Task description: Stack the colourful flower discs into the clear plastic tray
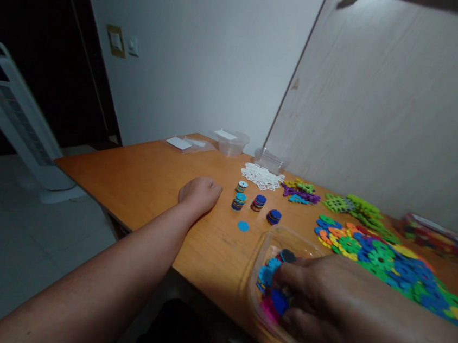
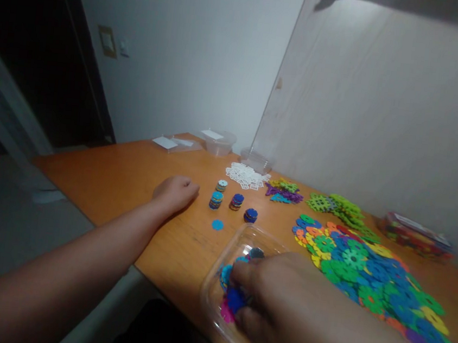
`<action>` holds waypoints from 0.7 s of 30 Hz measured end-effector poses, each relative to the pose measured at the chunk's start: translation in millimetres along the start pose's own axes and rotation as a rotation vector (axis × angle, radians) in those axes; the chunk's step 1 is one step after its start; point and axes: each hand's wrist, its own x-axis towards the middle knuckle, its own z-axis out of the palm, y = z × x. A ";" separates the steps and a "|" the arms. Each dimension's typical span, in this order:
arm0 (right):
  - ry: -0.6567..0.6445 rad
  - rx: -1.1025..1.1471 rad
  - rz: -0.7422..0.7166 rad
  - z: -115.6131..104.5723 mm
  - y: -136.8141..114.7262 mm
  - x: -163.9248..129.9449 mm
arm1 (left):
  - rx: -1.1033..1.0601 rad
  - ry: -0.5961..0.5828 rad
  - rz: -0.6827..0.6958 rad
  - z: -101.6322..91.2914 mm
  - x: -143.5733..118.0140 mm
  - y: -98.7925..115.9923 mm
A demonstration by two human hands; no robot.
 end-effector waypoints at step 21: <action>0.190 -0.146 0.029 -28.0 14.5 49.1 | -0.019 -0.011 -0.009 -1.5 -1.0 1.6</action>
